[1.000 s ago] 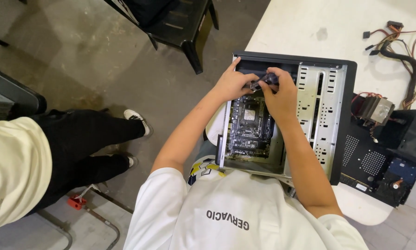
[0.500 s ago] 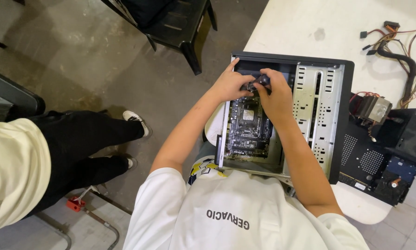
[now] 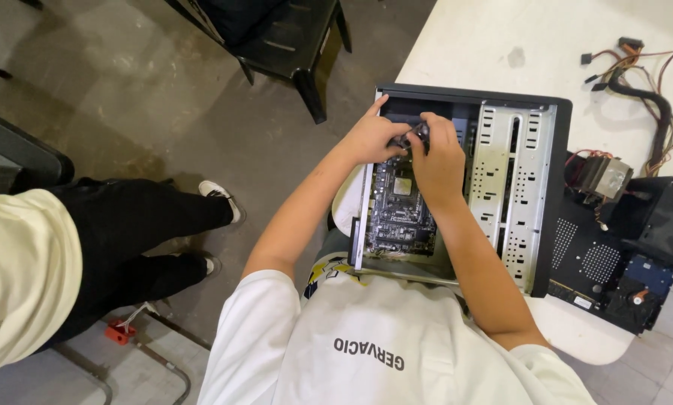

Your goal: Removing the hard drive and power supply unit from a desktop computer case using a screwdriver.

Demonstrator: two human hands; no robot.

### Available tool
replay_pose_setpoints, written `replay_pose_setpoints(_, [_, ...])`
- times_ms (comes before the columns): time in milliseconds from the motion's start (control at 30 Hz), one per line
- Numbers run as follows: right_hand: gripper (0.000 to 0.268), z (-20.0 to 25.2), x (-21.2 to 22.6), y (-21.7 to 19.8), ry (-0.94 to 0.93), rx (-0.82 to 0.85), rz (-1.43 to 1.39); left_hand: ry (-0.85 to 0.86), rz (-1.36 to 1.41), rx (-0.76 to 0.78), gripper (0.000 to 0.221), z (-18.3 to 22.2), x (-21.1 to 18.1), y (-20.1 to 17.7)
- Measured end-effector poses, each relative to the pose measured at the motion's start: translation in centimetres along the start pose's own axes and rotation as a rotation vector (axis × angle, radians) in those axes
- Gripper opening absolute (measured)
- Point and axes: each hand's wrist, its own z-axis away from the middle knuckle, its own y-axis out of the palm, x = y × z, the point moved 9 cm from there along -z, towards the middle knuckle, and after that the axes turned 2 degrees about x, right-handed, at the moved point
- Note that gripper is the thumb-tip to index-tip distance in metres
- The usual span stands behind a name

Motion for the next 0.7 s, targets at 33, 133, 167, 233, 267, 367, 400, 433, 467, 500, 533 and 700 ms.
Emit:
replay_pose_setpoints(33, [0.032, -0.1, 0.1, 0.0, -0.008, 0.007, -0.004, -0.003, -0.005, 0.013, 0.034, -0.1, 0.2, 0.2])
replay_pose_setpoints(133, [0.031, 0.0, 0.2, -0.2, -0.022, 0.016, -0.02, -0.009, 0.006, 0.016, 0.033, 0.1, 0.0, 0.3])
replay_pose_setpoints(167, [0.031, -0.1, 0.2, -0.3, -0.027, 0.015, -0.031, -0.009, 0.02, 0.006, 0.032, 0.0, -0.1, 0.0])
replay_pose_setpoints(233, [0.031, -0.1, 0.5, -0.4, -0.053, 0.012, -0.043, -0.009, 0.016, 0.003, 0.032, 0.1, -0.3, -0.1])
replay_pose_setpoints(267, [0.031, -0.1, 0.6, -0.4, -0.073, 0.012, -0.053, -0.008, 0.018, 0.004, 0.032, 0.1, -0.4, -0.1])
replay_pose_setpoints(367, [0.031, -0.2, 0.7, -0.3, -0.116, 0.008, -0.049, -0.003, 0.007, -0.004, 0.035, 0.2, 0.0, 0.1])
replay_pose_setpoints(400, [0.031, -0.5, 0.4, -0.4, -0.115, 0.01, -0.05, -0.004, 0.009, -0.003, 0.035, 0.3, 0.1, 0.2])
replay_pose_setpoints(433, [0.032, -0.7, 0.6, -0.2, -0.157, 0.049, -0.103, -0.012, 0.017, -0.005, 0.036, 0.4, 0.2, 0.3])
replay_pose_setpoints(467, [0.033, -1.0, 0.8, 0.0, -0.202, 0.087, -0.156, -0.018, 0.024, -0.009, 0.036, 0.3, 0.3, 0.3])
replay_pose_setpoints(500, [0.033, -1.2, 0.1, 0.3, -0.203, 0.087, -0.156, -0.018, 0.024, -0.01, 0.036, 0.5, 0.5, 0.5])
replay_pose_setpoints(533, [0.031, -1.3, -0.2, 0.8, -0.242, 0.108, -0.137, -0.027, 0.036, -0.016, 0.04, 0.5, 0.8, 0.7])
replay_pose_setpoints(700, [0.024, -2.6, 0.1, 0.9, -0.293, 0.268, -0.194, -0.101, 0.291, -0.071, 0.062, 1.1, -1.4, -2.6])
